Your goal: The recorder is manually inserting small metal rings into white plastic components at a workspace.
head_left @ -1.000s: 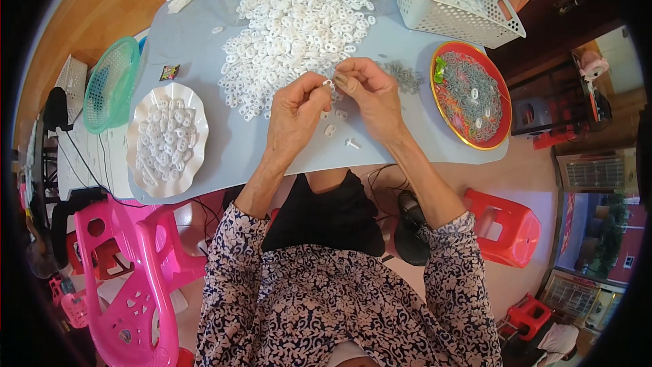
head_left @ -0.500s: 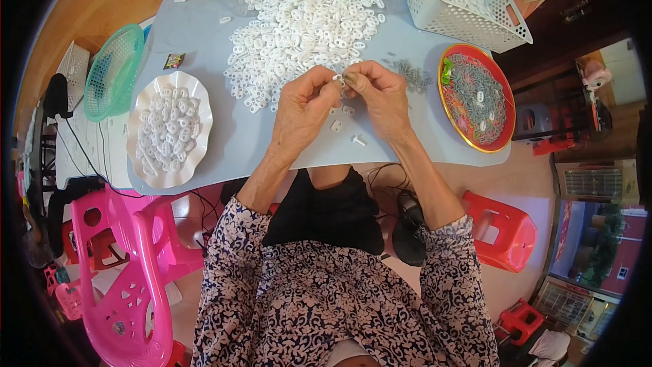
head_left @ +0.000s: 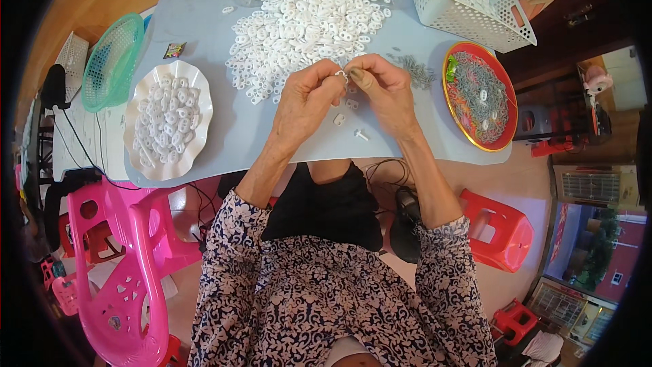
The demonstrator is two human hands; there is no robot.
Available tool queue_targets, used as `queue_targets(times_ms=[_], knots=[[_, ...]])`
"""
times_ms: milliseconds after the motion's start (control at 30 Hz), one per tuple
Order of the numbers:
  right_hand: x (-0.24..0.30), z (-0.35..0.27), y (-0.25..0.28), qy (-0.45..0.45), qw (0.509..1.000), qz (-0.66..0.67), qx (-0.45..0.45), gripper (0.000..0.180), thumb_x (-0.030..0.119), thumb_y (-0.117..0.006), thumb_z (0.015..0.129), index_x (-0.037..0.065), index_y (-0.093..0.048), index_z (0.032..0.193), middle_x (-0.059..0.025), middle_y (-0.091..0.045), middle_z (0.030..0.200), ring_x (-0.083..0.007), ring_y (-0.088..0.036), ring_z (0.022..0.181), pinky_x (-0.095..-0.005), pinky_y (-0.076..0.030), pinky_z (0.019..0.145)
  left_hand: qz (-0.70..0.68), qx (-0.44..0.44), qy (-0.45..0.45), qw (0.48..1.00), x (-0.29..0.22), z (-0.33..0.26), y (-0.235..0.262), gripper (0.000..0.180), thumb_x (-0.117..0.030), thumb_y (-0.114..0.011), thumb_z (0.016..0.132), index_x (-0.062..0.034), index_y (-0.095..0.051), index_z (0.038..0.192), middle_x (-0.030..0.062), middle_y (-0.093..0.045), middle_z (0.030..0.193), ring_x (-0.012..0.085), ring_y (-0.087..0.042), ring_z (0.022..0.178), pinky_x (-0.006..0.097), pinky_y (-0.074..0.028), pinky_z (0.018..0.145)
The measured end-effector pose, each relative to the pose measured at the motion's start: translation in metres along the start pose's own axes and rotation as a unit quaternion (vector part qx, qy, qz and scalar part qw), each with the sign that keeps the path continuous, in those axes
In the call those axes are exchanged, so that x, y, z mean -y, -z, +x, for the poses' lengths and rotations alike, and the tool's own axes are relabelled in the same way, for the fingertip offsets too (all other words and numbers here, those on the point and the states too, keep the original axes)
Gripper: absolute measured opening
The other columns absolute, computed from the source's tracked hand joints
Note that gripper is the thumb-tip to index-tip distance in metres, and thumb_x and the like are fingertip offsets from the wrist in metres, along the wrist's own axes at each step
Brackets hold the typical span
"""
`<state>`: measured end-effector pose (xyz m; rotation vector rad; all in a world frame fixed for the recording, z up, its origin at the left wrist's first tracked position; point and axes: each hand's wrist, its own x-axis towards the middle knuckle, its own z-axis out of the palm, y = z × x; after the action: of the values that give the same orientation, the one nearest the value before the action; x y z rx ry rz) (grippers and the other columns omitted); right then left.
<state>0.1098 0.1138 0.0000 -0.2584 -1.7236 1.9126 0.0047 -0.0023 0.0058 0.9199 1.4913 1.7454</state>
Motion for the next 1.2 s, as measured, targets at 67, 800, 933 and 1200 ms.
queue_targets(times_ms=[67,800,933,1200], knots=[[0.001,0.0,0.001,0.005,1.0,-0.016,-0.007,0.007,0.004,-0.057,0.089,-0.001,-0.057,0.094,-0.0011,-0.059,0.082,-0.0066,-0.054,0.074,-0.0199,-0.045,0.069,-0.003,-0.002,0.002,1.0,-0.001,0.0,-0.002,0.015,-0.011,-0.052,0.084,-0.0003,-0.058,0.076,-0.0014,-0.053,0.062,0.0053,-0.046,0.06,0.021,-0.037,0.055],[0.004,-0.006,-0.006,0.022,0.999,-0.033,-0.024,0.011,0.007,-0.056,0.091,-0.003,-0.057,0.085,-0.0036,-0.06,0.076,-0.008,-0.057,0.068,-0.0217,-0.048,0.064,0.013,0.054,0.006,0.998,0.003,-0.003,0.003,0.015,-0.012,-0.055,0.083,-0.0011,-0.059,0.074,-0.0034,-0.052,0.063,0.0037,-0.045,0.061,0.02,-0.036,0.056],[0.005,-0.006,-0.006,0.037,0.996,-0.08,-0.036,0.012,0.009,-0.058,0.09,-0.002,-0.056,0.084,-0.0021,-0.06,0.074,-0.0067,-0.056,0.066,-0.0206,-0.046,0.062,-0.007,0.047,0.014,0.999,0.003,-0.003,0.001,0.014,-0.011,-0.055,0.084,-0.0007,-0.059,0.074,-0.0029,-0.053,0.063,0.0039,-0.045,0.061,0.021,-0.037,0.055],[0.002,-0.001,-0.003,-0.004,0.991,-0.116,-0.071,0.015,0.011,-0.057,0.091,0.001,-0.057,0.08,0.002,-0.057,0.07,-0.0035,-0.05,0.064,-0.0181,-0.041,0.059,0.083,-0.018,-0.022,0.996,0.002,0.0,-0.01,0.012,-0.009,-0.054,0.084,-0.0002,-0.058,0.076,-0.0011,-0.053,0.062,0.005,-0.046,0.059,0.023,-0.038,0.055]])
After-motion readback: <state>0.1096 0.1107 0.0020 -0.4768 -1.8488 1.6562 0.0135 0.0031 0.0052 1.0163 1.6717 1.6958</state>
